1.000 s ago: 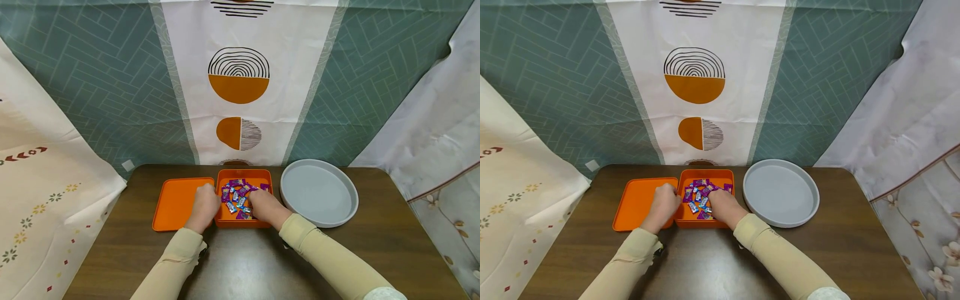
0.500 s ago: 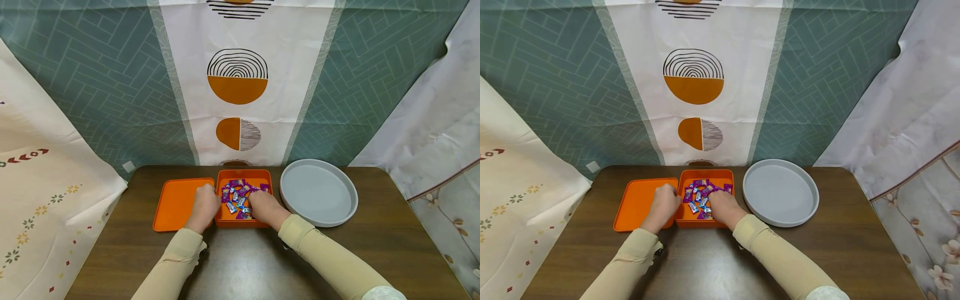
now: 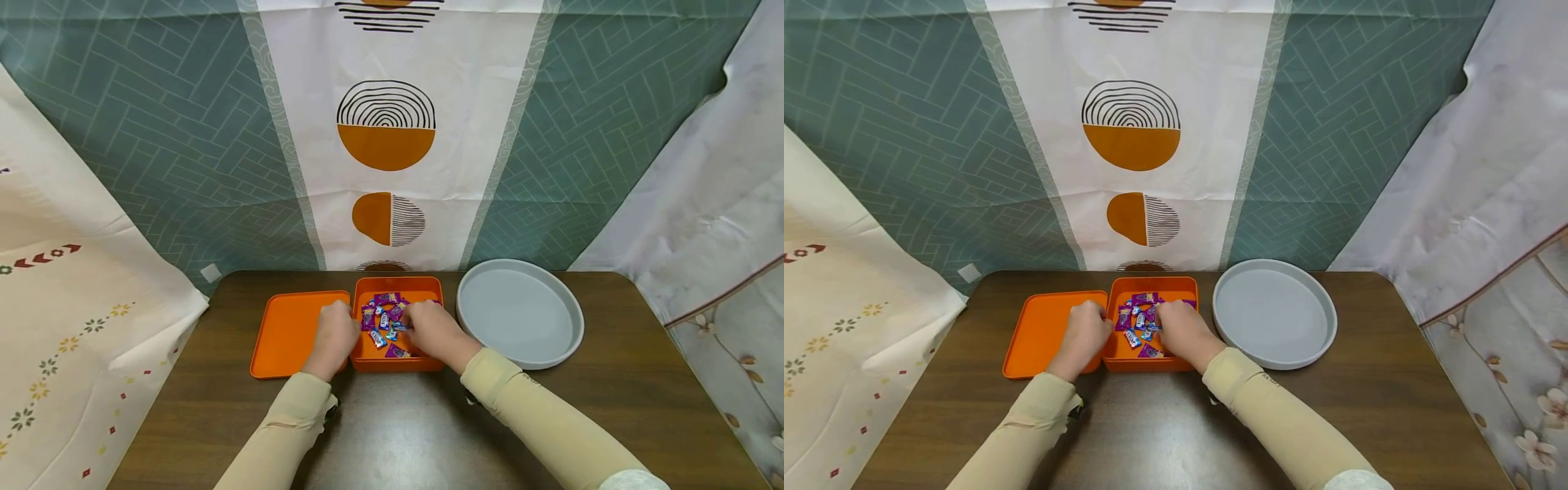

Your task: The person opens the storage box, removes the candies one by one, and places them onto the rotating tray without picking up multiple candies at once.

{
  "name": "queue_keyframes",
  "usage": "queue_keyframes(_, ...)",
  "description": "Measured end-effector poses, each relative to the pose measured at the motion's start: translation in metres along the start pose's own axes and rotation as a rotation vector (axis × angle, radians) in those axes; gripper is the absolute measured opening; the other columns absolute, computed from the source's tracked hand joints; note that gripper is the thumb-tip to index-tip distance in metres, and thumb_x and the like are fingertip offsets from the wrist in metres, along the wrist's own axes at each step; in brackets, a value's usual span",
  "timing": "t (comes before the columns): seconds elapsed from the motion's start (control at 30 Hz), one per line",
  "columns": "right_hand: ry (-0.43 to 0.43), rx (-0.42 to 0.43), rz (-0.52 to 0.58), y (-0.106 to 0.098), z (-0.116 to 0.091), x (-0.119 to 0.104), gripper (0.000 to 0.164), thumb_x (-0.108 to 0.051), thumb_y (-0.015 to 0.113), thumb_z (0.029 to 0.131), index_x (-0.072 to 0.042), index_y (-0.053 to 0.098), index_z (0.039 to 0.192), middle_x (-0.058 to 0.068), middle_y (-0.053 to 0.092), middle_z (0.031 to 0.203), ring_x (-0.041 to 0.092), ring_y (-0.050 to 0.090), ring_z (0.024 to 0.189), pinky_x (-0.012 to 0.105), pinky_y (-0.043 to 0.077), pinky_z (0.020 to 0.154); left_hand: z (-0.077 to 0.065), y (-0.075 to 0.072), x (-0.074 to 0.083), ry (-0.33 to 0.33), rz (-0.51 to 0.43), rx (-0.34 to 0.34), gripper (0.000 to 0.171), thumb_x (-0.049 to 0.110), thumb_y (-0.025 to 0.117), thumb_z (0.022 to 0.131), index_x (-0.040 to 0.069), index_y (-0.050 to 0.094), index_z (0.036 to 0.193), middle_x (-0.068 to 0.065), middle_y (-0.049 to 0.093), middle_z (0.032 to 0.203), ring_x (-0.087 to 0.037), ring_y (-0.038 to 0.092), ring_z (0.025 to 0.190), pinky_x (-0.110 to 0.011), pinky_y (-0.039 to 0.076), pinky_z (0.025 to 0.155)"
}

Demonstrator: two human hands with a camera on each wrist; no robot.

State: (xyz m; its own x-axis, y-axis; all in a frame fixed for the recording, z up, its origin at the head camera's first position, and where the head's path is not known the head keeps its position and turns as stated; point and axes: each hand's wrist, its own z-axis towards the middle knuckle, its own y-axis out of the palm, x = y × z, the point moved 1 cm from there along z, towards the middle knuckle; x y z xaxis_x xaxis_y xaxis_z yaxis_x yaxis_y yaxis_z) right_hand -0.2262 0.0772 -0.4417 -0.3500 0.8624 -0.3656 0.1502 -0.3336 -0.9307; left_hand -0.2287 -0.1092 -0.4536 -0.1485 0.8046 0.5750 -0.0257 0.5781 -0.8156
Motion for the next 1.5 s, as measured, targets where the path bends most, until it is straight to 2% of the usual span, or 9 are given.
queue_keyframes(0.17,0.028,0.069,0.151,-0.021,-0.003,0.003,0.014,-0.018,0.072,0.081,-0.011,0.074,0.093,-0.002,0.072,0.084,0.008,0.064,0.073,0.026,0.057,0.072,0.001,-0.001,0.004,-0.01,0.005,-0.007,0.01,0.009,0.067,0.083,0.0,0.071,0.085,-0.012,0.069,0.077,-0.014,0.058,0.047,-0.018,0.046,0.039)
queue_keyframes(0.37,0.034,0.145,0.265,-0.037,-0.009,0.015,0.011,-0.019,0.072,0.081,-0.014,0.075,0.091,-0.005,0.071,0.079,0.006,0.06,0.068,0.02,0.053,0.064,0.0,-0.001,0.003,-0.014,-0.008,0.003,0.01,0.009,0.068,0.082,0.0,0.072,0.084,-0.012,0.07,0.078,-0.015,0.059,0.051,-0.019,0.048,0.041)
queue_keyframes(0.8,0.127,0.242,0.376,-0.088,-0.025,0.054,0.011,-0.024,0.066,0.087,-0.015,0.073,0.089,0.001,0.071,0.079,0.018,0.062,0.071,0.028,0.051,0.06,-0.003,-0.001,0.001,0.003,-0.002,0.017,0.01,0.01,0.068,0.081,0.001,0.072,0.083,-0.012,0.07,0.078,-0.014,0.058,0.05,-0.018,0.046,0.04)
queue_keyframes(1.0,0.165,0.256,0.419,-0.107,-0.034,0.071,0.014,-0.026,0.065,0.087,-0.015,0.073,0.092,0.003,0.072,0.078,0.018,0.064,0.071,0.03,0.051,0.06,-0.003,-0.001,0.001,-0.002,-0.003,0.011,0.01,0.01,0.068,0.081,0.001,0.071,0.08,-0.011,0.069,0.075,-0.015,0.056,0.047,-0.018,0.044,0.038)
queue_keyframes(1.23,0.212,0.296,0.442,-0.118,-0.04,0.095,0.017,-0.026,0.066,0.086,-0.013,0.073,0.095,0.005,0.073,0.082,0.014,0.068,0.071,0.029,0.054,0.061,-0.003,0.002,-0.001,-0.011,0.008,0.0,0.012,0.012,0.069,0.081,0.001,0.072,0.086,-0.012,0.071,0.08,-0.014,0.059,0.051,-0.019,0.048,0.042)
queue_keyframes(1.5,0.284,0.307,0.438,-0.115,-0.043,0.128,0.021,-0.023,0.065,0.088,-0.008,0.072,0.101,0.012,0.073,0.089,0.018,0.071,0.075,0.027,0.056,0.062,-0.001,0.001,0.0,-0.017,0.015,0.001,0.014,0.013,0.069,0.082,0.0,0.072,0.088,-0.013,0.071,0.083,-0.015,0.062,0.055,-0.021,0.051,0.044)
